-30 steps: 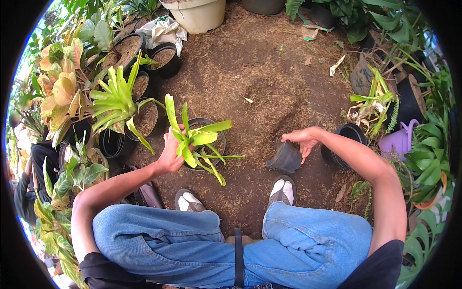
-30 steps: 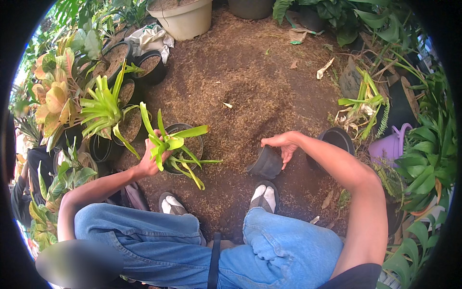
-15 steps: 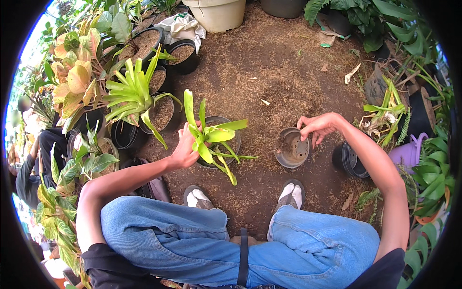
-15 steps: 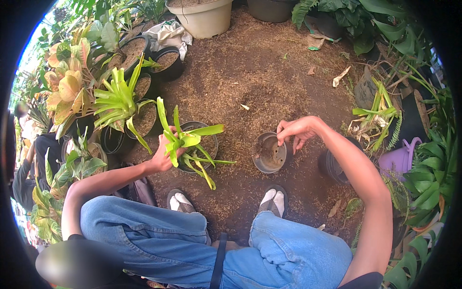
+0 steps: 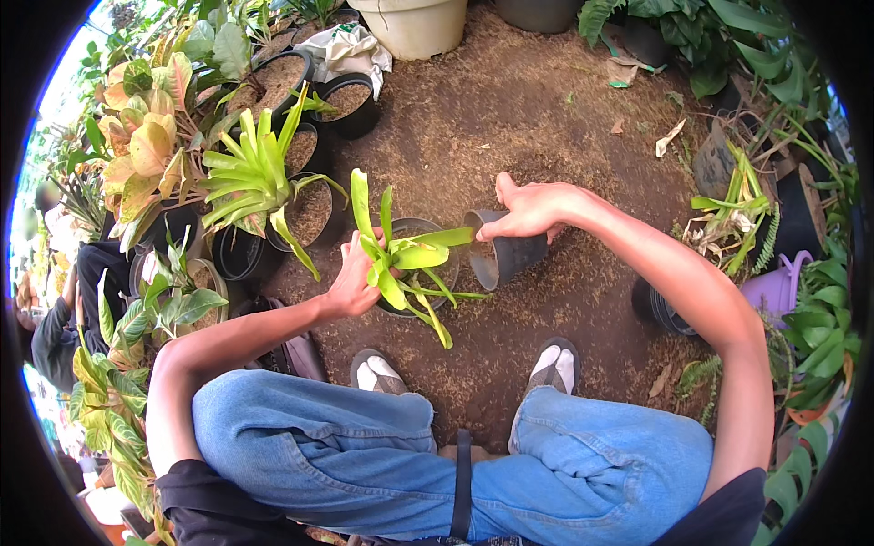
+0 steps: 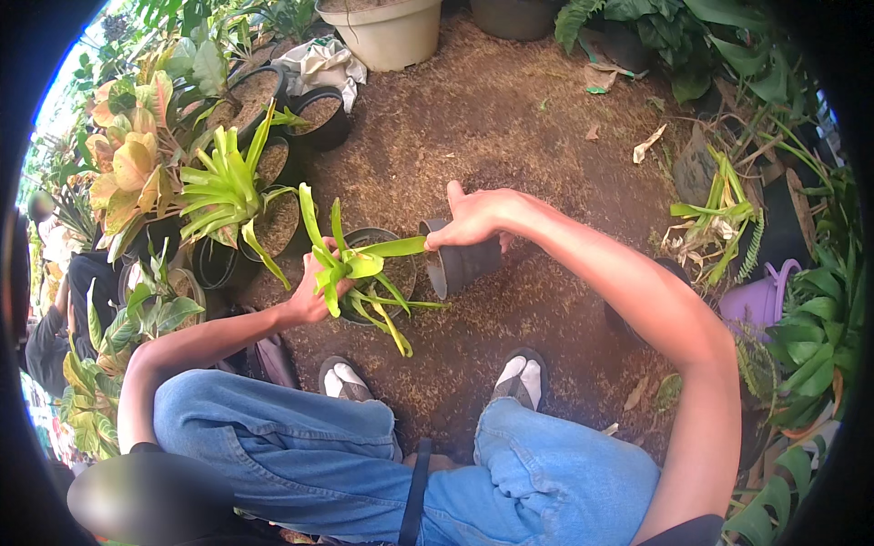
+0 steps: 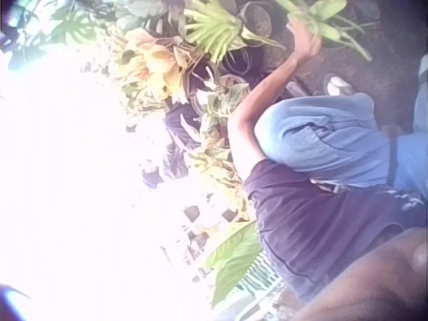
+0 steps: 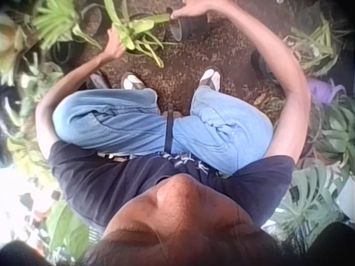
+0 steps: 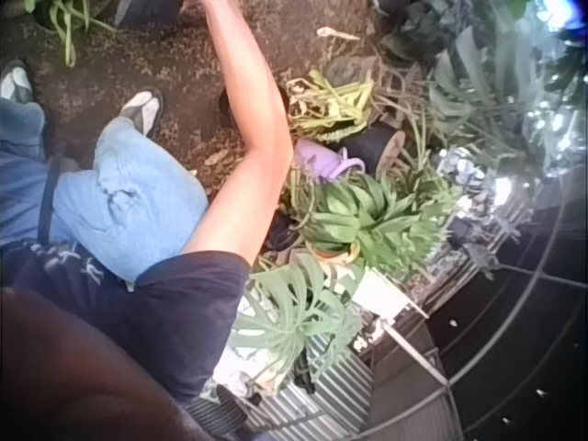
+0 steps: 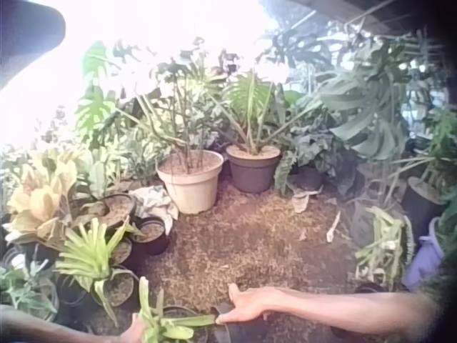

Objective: The person scoops soil into a small container using another pot and then places a plant into the container.

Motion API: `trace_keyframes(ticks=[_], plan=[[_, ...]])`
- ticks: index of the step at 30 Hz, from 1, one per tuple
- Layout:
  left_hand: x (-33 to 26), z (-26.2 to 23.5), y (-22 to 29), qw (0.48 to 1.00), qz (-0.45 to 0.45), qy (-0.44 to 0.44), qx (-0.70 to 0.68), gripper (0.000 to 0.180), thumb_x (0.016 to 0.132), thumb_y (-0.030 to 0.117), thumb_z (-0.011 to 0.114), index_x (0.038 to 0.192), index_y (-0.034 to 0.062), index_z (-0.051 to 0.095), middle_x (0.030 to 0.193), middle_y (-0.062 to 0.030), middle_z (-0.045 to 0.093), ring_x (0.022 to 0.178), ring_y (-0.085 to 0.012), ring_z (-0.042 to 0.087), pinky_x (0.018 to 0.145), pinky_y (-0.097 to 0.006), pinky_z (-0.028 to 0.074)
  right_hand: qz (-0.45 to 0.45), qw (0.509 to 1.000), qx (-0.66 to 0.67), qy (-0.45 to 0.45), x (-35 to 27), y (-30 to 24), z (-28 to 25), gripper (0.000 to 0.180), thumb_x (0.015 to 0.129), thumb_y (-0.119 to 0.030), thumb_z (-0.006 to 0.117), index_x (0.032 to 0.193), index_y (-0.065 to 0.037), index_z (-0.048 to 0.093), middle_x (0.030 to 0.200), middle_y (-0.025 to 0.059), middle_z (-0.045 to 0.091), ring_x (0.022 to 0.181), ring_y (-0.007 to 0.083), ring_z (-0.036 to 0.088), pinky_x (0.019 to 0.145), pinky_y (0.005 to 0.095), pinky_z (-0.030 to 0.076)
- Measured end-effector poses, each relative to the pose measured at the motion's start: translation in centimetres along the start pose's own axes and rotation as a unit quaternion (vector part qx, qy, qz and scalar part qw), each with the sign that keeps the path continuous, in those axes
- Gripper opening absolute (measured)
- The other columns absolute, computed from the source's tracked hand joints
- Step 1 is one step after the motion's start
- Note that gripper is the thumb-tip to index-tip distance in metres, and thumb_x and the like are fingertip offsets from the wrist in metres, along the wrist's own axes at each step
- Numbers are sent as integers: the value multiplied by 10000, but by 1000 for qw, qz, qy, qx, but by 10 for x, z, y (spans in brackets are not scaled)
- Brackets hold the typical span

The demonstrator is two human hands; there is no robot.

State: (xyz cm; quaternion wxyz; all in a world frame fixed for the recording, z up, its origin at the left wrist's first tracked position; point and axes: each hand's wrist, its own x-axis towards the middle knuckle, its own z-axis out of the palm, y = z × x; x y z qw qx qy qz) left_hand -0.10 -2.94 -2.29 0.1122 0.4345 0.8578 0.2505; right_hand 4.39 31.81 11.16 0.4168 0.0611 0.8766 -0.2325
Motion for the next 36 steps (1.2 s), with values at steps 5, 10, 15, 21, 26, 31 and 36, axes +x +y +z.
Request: trace_keyframes(ticks=[5,10,15,21,26,31,36], plan=[[1,1,-2,1000,2,-1,5,490,883,305,664,1308,73,586,1274,-203,451,1249,-377,391,1035,-507,288,49,997,-62,6,-15,-5,2,1129,840,-642,719,1536,40,148,1361,298,581,958,359,734,648,406,642],[0,2,-5,1000,11,11,4,502,873,300,674,1309,68,584,1273,-204,454,1235,-375,397,1024,-499,293,36,994,-98,31,-15,-9,1,1106,830,-666,720,1506,57,227,1243,325,645,820,360,748,617,400,635],[3,5,-6,1000,26,15,4,523,866,302,680,1317,61,568,1259,-197,456,1209,-369,407,1006,-493,299,-13,995,-77,69,-2,-6,5,1270,861,-686,668,1622,52,-30,1384,335,587,1026,389,727,768,427,631],[2,1,0,1000,13,10,7,511,874,306,678,1308,61,563,1268,-196,459,1201,-364,410,1002,-494,299,21,989,-128,71,-11,6,11,1065,847,-680,690,1484,57,260,1234,337,654,927,408,739,680,436,623],[2,-2,5,1000,13,22,-4,461,930,364,653,1307,103,614,1249,-155,469,1196,-340,408,999,-487,298,-19,996,-33,80,-10,5,11,1023,851,-676,686,1451,55,299,1208,354,656,1026,435,709,896,505,574],[3,2,0,999,17,27,6,429,955,386,644,1297,128,643,1245,-132,470,1184,-326,409,1004,-482,297,-53,989,-76,117,-10,-8,10,1229,879,-671,657,1595,95,16,1296,333,637,1110,429,691,939,461,587],[1,-6,9,1000,10,16,-11,433,938,339,652,1313,124,618,1245,-135,465,1189,-328,405,1010,-478,298,46,994,-101,-5,-12,8,13,1054,856,-638,712,1495,45,225,1275,320,633,1101,396,695,709,436,645]])
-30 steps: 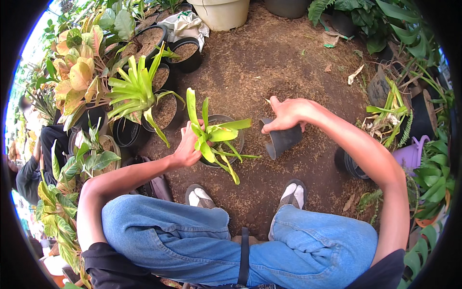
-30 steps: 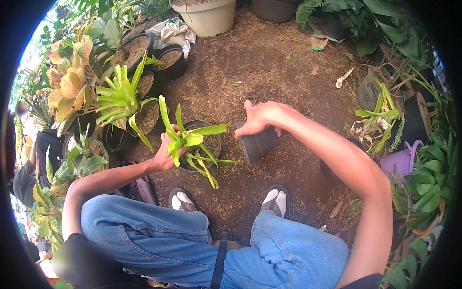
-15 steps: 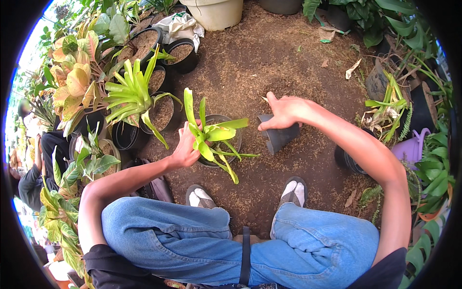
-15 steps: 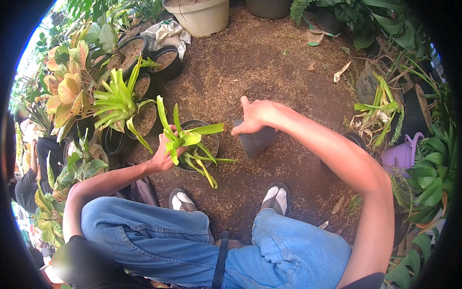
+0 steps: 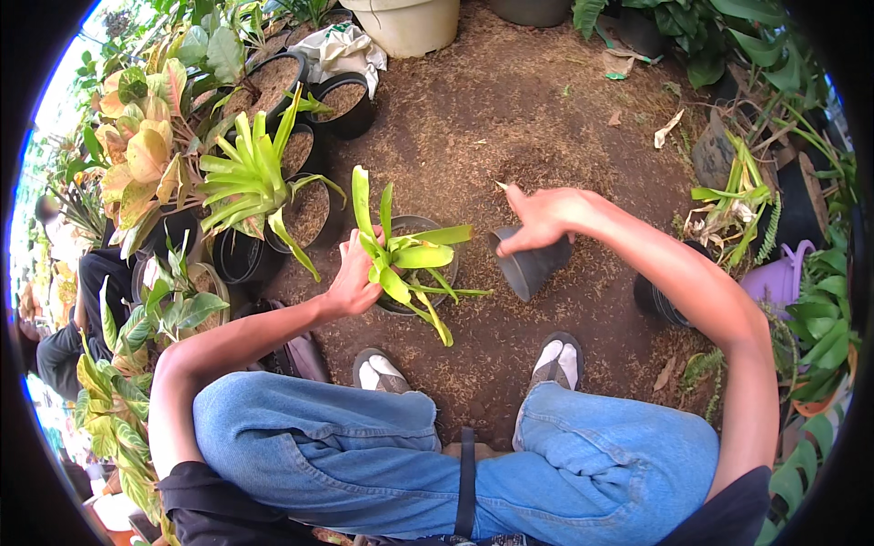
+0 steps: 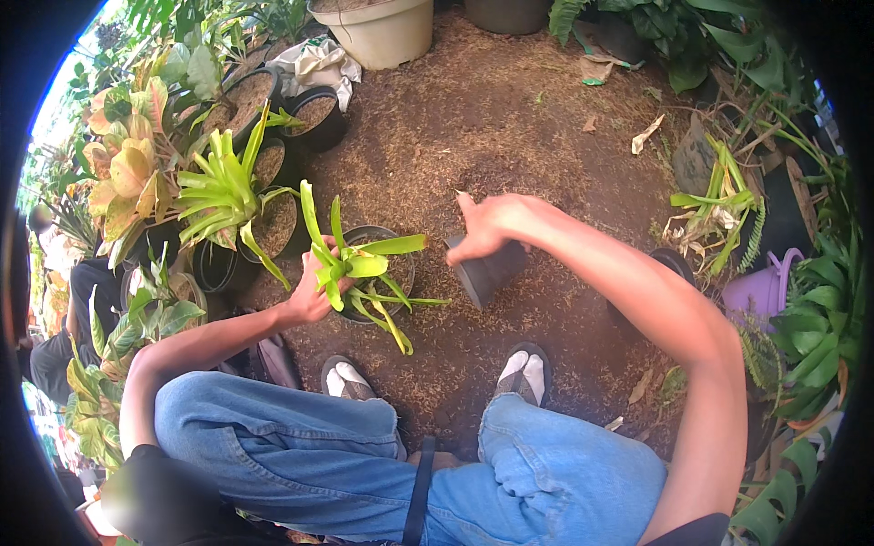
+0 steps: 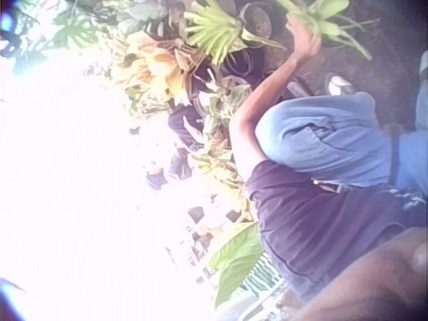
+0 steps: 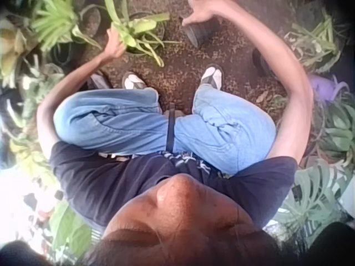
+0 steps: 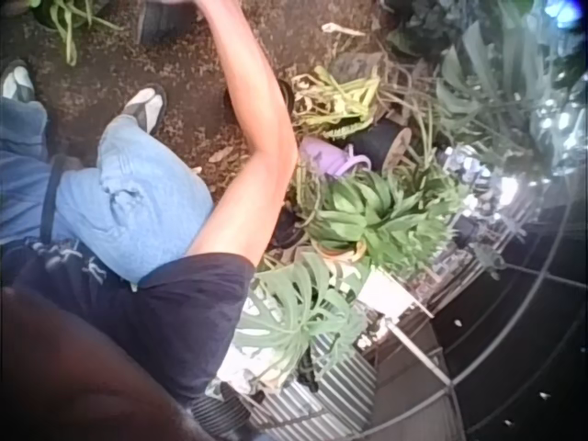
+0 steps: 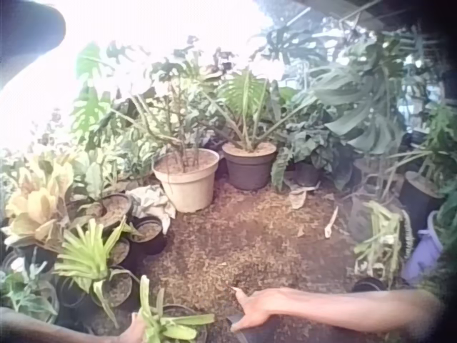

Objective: The person scoops soil into a small container using another pot and then places a plant into the container.

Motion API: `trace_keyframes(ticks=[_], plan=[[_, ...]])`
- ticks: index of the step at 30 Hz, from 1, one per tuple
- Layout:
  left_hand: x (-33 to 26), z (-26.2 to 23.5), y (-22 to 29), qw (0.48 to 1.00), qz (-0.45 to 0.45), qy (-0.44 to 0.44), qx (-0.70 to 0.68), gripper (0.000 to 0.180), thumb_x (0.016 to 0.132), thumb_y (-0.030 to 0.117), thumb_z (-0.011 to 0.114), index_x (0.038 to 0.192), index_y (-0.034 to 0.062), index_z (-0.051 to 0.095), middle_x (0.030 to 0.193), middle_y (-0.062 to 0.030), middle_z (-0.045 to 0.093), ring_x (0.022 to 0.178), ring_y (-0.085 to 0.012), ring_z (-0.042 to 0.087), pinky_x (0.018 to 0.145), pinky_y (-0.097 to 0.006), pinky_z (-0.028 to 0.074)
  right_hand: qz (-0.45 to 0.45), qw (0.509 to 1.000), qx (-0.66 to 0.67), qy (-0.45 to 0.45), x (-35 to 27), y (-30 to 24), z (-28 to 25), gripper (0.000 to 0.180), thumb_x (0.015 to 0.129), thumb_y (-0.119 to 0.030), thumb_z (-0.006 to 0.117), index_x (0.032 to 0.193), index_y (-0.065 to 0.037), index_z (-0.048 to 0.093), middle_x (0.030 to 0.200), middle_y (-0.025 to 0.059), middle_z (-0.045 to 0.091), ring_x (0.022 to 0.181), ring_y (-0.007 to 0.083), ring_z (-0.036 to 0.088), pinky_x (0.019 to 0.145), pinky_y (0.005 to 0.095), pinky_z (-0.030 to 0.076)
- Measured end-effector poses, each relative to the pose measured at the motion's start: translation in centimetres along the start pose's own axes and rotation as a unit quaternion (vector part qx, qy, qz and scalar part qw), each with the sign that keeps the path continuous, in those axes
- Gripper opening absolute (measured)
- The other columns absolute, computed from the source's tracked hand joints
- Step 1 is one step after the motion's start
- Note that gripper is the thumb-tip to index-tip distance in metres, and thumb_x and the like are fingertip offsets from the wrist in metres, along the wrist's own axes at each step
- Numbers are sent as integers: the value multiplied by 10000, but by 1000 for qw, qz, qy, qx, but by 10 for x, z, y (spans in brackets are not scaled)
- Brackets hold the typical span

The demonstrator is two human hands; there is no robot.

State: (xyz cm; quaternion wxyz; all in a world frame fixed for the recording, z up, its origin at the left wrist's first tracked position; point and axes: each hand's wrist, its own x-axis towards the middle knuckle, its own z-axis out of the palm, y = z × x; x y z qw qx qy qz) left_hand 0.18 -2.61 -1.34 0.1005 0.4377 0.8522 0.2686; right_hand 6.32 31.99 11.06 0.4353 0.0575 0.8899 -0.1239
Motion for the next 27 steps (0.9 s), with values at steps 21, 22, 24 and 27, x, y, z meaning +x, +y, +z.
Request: trace_keyframes(ticks=[21,22,24,27], plan=[[-26,-22,16,993,101,32,56,1163,625,411,881,1504,-26,258,1350,-233,422,1291,-383,428,1078,-528,305,111,986,-18,-123,20,70,45,1244,846,-660,668,1658,-113,-100,1521,202,515,982,350,706,732,436,602],[-27,-20,15,996,73,26,53,1152,633,394,881,1508,-19,256,1357,-226,424,1296,-374,430,1086,-529,298,108,986,-22,-123,20,69,45,1241,849,-665,660,1657,-115,-105,1526,200,511,982,350,705,734,432,602],[-29,-17,12,999,16,15,45,1131,648,360,880,1516,-5,252,1371,-212,427,1307,-356,433,1102,-532,286,103,986,-31,-125,20,67,44,1236,856,-674,643,1657,-117,-116,1537,195,504,982,349,703,739,425,601],[-20,-10,15,998,4,-19,53,1127,665,302,884,1536,4,234,1410,-194,428,1340,-327,437,1108,-524,275,109,984,-43,-134,16,63,39,1220,866,-675,623,1656,-123,-125,1572,188,473,1006,351,703,750,420,603]])
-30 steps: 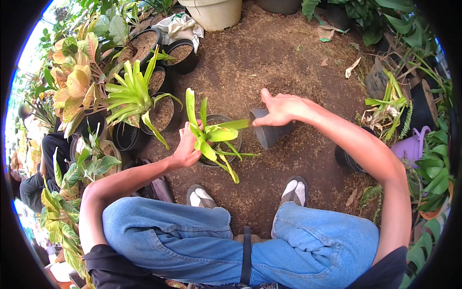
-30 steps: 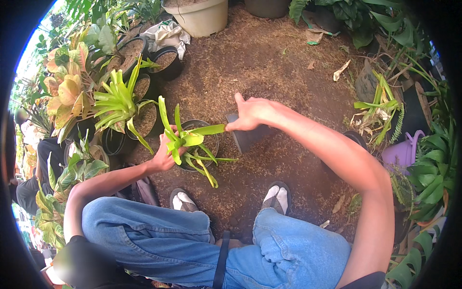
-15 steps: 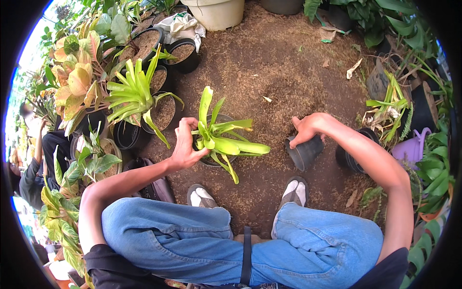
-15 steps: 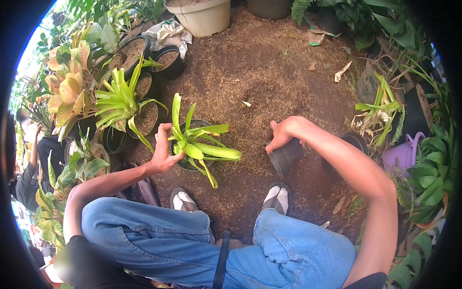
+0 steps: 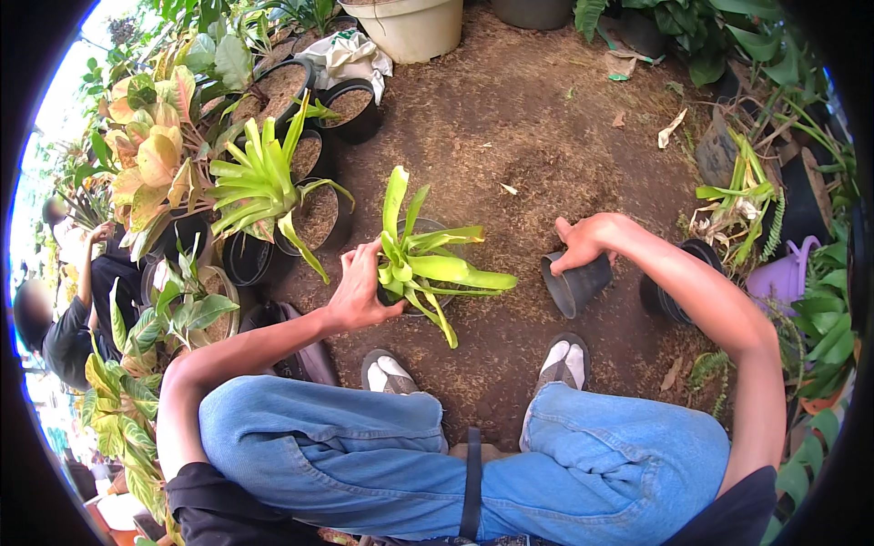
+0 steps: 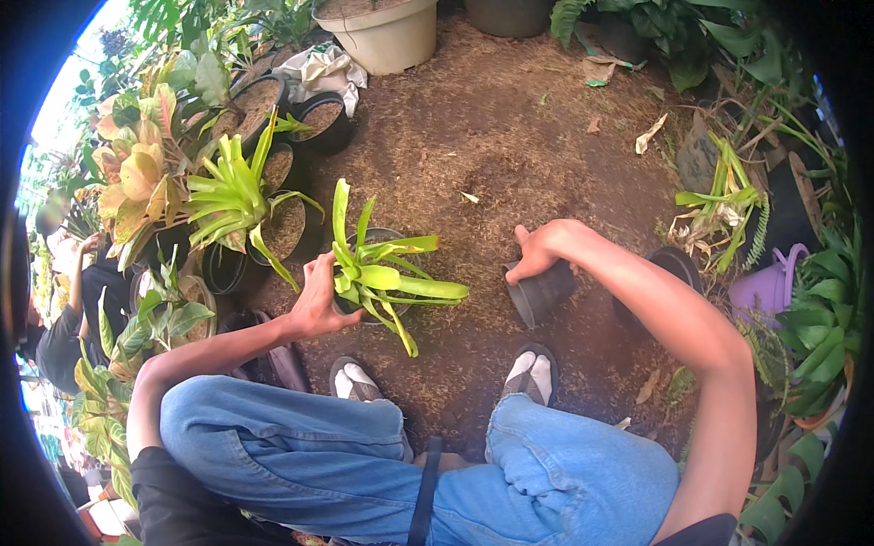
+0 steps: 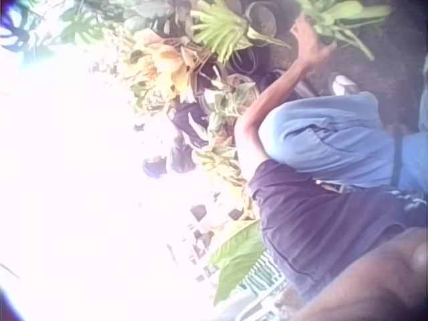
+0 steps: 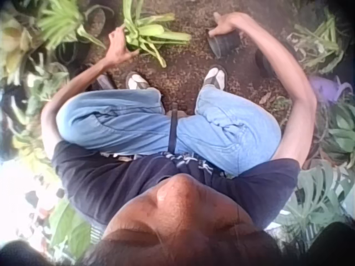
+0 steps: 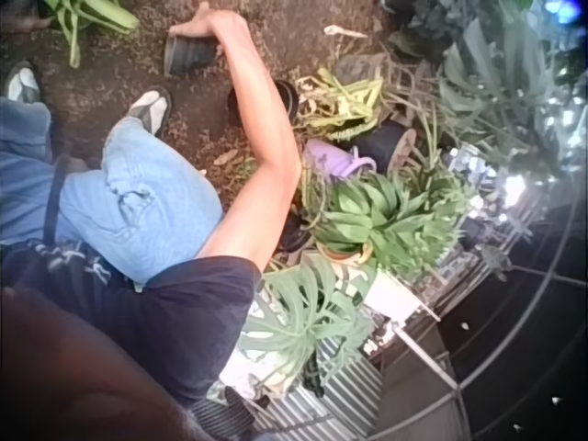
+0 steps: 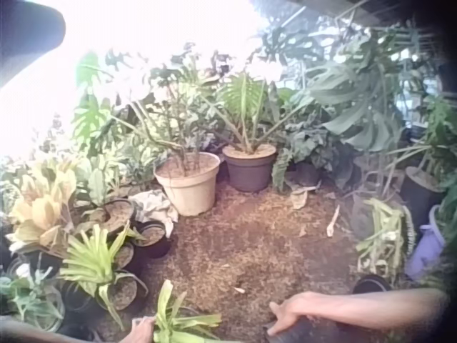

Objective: The person scoops soil into a small container using another pot and then places a plant into the container.

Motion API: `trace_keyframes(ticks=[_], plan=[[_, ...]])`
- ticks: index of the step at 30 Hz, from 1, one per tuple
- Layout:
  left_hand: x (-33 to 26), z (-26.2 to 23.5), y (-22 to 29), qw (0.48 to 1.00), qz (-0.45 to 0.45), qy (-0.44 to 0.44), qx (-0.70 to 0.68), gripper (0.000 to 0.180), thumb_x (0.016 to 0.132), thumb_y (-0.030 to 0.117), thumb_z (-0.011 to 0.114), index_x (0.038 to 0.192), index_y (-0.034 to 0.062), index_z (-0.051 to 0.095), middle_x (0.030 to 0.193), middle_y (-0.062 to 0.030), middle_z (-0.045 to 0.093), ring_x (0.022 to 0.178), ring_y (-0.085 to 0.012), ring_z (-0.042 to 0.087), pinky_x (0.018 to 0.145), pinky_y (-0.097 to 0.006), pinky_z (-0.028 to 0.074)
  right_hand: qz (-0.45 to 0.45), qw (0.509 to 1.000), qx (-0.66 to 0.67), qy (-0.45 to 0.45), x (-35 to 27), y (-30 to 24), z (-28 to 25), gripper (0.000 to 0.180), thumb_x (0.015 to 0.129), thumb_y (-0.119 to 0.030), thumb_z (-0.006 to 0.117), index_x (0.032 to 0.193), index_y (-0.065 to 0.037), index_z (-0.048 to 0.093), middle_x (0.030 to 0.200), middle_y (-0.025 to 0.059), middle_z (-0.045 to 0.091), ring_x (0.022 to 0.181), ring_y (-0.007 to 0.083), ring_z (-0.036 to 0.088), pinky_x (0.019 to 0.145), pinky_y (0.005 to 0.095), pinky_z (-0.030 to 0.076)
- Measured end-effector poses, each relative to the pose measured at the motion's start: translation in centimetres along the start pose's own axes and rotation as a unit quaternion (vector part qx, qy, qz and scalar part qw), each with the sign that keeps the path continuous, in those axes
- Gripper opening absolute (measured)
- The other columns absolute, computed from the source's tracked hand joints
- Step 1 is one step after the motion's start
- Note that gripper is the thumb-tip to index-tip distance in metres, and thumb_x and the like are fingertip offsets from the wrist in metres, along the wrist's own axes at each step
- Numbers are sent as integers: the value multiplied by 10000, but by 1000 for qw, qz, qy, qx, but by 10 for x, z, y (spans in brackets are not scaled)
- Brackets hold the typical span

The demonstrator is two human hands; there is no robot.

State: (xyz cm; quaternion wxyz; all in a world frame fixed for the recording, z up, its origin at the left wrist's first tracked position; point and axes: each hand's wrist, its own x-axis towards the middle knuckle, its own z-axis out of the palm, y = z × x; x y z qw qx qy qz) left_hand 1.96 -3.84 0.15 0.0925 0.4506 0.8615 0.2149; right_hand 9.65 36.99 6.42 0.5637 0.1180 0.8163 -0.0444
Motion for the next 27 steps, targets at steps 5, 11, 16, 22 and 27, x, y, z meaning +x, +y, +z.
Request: trace_keyframes(ticks=[5,11,16,22,27], plan=[[7,11,6,997,-44,51,-39,1163,642,297,927,1530,34,224,1369,-170,500,1322,-328,459,1116,-508,251,-13,1000,13,20,-2,0,-1,1196,887,-654,606,1650,-98,-129,1610,188,425,1065,358,701,769,431,612],[13,21,17,994,-61,68,-64,1173,658,383,937,1520,26,227,1382,-177,598,1334,-311,529,1099,-498,243,-32,998,24,42,9,6,-5,1191,898,-643,595,1641,-75,-142,1616,198,410,1092,363,699,782,424,621],[19,27,21,989,-74,63,-112,1106,684,345,919,1513,76,239,1362,-179,638,1360,-309,519,1112,-508,226,-45,997,22,55,15,10,-9,1197,892,-641,602,1641,-67,-135,1597,218,428,1061,370,710,787,422,622],[31,30,23,991,-63,83,-79,933,732,308,874,1474,98,348,1260,-133,633,1276,-295,491,1066,-502,247,-36,998,18,55,14,11,-8,1204,885,-646,612,1644,-62,-117,1571,220,464,1032,369,719,788,425,619],[34,32,17,994,-48,74,-59,691,792,297,808,1366,82,488,1178,-127,607,1181,-302,490,1027,-485,278,-50,997,27,61,14,11,-4,1212,881,-646,616,1642,-66,-127,1541,232,493,1018,371,721,786,428,618]])
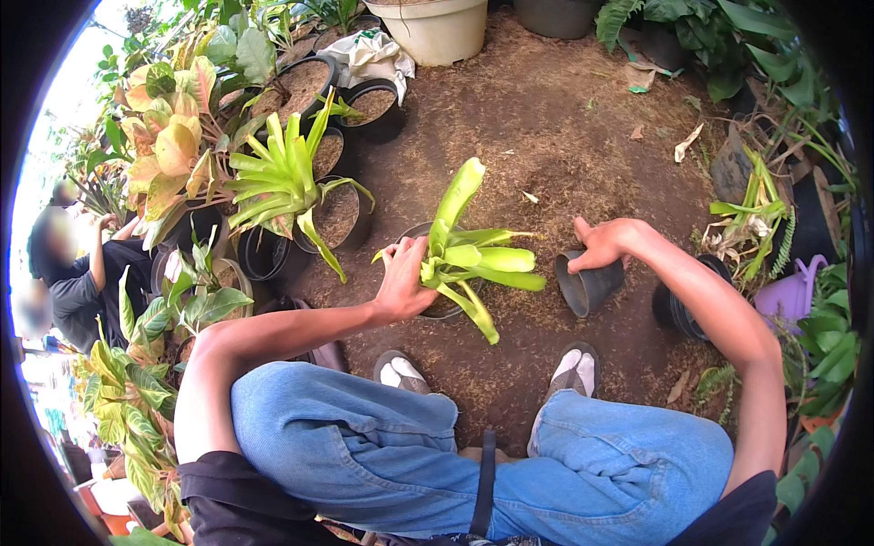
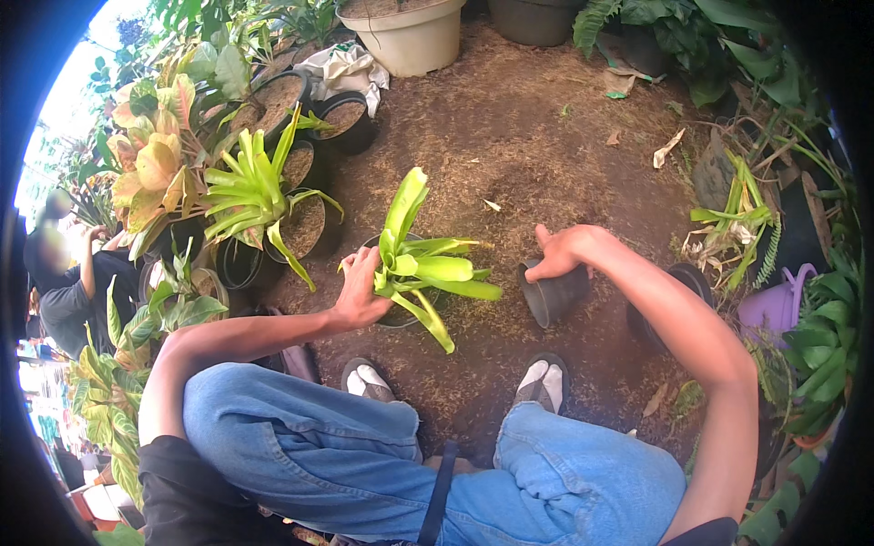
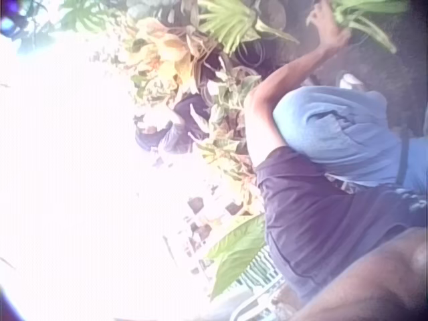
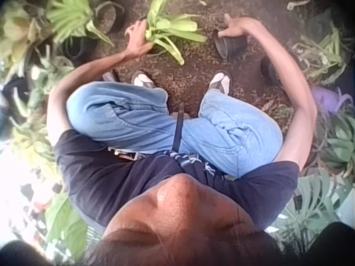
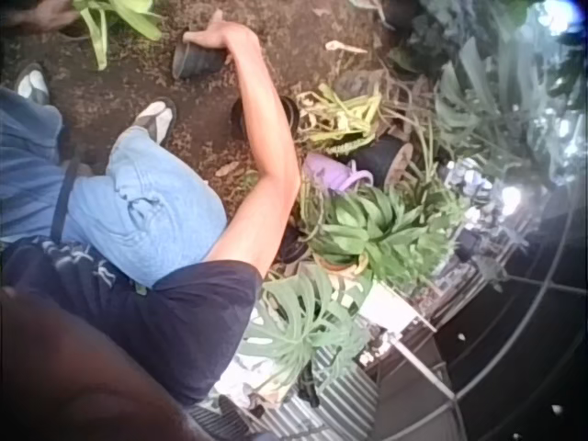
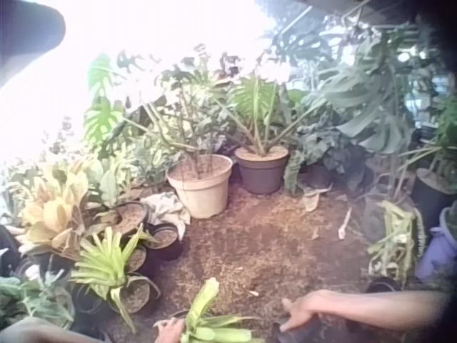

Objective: The person scoops soil into a small container using another pot and then places a plant into the container.

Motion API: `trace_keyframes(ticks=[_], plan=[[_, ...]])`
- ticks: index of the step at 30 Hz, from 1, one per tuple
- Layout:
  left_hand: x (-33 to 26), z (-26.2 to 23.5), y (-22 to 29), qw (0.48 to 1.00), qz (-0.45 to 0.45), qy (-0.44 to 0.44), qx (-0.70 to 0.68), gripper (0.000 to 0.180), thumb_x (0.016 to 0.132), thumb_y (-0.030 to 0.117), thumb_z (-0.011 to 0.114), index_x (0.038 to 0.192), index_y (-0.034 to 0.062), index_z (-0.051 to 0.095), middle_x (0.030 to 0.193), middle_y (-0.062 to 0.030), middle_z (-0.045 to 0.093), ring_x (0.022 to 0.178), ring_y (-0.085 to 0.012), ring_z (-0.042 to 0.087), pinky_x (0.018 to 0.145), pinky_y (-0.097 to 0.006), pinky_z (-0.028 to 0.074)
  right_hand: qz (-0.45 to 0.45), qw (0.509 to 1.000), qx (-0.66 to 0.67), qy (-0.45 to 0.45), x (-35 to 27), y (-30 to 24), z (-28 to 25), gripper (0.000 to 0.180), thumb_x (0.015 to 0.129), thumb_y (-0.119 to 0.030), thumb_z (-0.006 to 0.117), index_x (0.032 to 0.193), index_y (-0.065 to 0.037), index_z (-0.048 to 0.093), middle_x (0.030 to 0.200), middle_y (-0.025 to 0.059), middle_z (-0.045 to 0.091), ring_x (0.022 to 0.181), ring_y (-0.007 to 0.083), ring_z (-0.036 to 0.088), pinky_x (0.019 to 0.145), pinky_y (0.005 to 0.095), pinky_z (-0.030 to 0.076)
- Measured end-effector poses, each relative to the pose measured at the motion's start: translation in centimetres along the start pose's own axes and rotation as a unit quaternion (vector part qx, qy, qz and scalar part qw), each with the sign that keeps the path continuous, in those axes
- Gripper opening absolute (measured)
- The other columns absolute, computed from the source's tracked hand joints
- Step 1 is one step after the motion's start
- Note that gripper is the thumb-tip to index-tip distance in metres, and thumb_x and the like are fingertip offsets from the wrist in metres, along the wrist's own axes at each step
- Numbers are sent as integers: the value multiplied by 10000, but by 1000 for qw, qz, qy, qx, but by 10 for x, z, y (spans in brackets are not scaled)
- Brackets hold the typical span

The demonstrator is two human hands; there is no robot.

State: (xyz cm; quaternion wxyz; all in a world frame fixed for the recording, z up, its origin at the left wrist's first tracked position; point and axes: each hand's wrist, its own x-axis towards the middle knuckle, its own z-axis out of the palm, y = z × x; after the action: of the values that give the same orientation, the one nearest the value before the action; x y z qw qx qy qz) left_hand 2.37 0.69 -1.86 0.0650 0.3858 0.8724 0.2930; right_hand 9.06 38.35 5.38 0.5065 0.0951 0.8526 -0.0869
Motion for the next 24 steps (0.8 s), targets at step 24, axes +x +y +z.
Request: trace_keyframes(ticks=[24], plan=[[-7,-12,-12,999,-12,14,-33,377,846,394,781,1104,126,717,1045,-55,643,1093,-256,480,976,-453,295,40,999,-4,-22,-2,8,7,1166,910,-659,588,1651,-109,-125,1555,194,496,1042,372,719,784,445,614]])
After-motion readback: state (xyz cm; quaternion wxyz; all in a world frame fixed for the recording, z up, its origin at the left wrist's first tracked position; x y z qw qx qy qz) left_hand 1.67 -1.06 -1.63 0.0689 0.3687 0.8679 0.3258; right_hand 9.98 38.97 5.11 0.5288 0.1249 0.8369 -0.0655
